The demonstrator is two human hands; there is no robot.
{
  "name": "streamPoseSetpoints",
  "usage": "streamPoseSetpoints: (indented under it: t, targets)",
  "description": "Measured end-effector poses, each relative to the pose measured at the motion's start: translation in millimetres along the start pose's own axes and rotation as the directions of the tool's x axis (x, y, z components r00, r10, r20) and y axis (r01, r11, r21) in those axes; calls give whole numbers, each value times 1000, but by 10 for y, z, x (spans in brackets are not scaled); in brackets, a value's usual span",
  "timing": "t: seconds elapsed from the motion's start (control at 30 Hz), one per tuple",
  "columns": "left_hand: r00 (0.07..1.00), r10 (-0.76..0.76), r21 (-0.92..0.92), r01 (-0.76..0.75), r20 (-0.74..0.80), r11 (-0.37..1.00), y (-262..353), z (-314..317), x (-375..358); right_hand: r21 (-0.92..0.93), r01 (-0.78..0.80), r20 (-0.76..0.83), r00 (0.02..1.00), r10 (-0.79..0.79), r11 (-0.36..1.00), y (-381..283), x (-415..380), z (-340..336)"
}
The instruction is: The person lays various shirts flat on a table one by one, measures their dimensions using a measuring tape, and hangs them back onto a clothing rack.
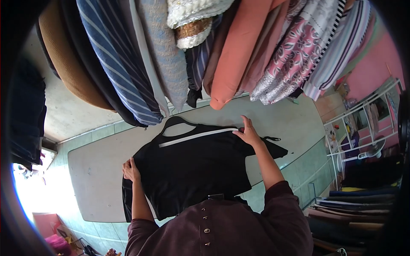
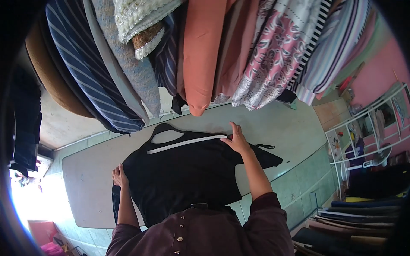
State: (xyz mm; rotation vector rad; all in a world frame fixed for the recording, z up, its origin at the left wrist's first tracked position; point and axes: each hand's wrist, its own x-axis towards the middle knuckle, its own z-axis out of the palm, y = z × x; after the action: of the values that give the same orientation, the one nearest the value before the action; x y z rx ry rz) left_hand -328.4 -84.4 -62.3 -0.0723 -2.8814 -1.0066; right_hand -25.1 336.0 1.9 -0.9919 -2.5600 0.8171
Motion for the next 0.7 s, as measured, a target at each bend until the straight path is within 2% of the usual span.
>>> streamPoseSetpoints:
  t: [0.1,0.13,0.2,0.27,0.3,0.33,0.37,0.4,0.43,0.47,0.53,0.57,0.6,0.63,0.67,0.7]
  targets:
    - [998,55,19,-55,-39,998,-56,46,-22,-4,113,-184,977,-111,994,-44,-320,-162]
    - [997,67,8,-67,-34,998,-54,49,-26,-12,106,-199,974,-106,994,-12,-460,-234]
    - [998,63,7,-63,-22,998,-50,38,-16,19,36,-420,907,-25,999,64,-786,-412]
    - [998,43,-5,-42,47,999,7,-10,-18,-193,-64,-556,829,-56,979,240,-1206,-626]
    - [998,40,74,-44,53,996,59,-31,-40,210,-97,-544,815,199,973,288,-1458,-763]
    - [997,38,153,-47,61,987,100,-39,-59,579,-113,-437,793,424,808,348,-1734,-918]
    - [996,31,200,-46,81,979,116,-25,-60,484,-133,-537,735,414,865,508,-2045,-1106]
    - [994,43,191,-62,103,980,145,-6,-52,293,-284,-627,664,407,913,679,-2393,-1337]
    - [997,7,252,-27,81,967,169,15,-54,183,-518,-697,531,482,836,625,-2708,-1625]
    - [998,-29,314,10,57,949,189,54,-74,93,-526,-836,419,353,846,818,-3074,-1837]
    - [998,-57,279,44,40,959,298,188,-170,-44,-557,-987,150,49,829,994,-3659,-2272]
    - [986,94,217,-61,-141,974,385,249,-252,37,-590,-995,57,87,807,896,-3810,-2369]
    - [917,225,175,-175,-329,969,520,307,-333,121,-611,-992,-38,124,783,798,-3929,-2449]
    - [901,266,161,-223,-343,961,952,173,-552,195,-603,-973,-18,231,773,874,-4039,-2472]
    - [836,405,103,-396,-371,912,1064,298,-664,129,-640,-972,68,223,758,863,-3991,-2430]
    - [808,509,-43,-544,-297,838,1359,243,-860,62,-668,-964,154,219,741,784,-3818,-2294]
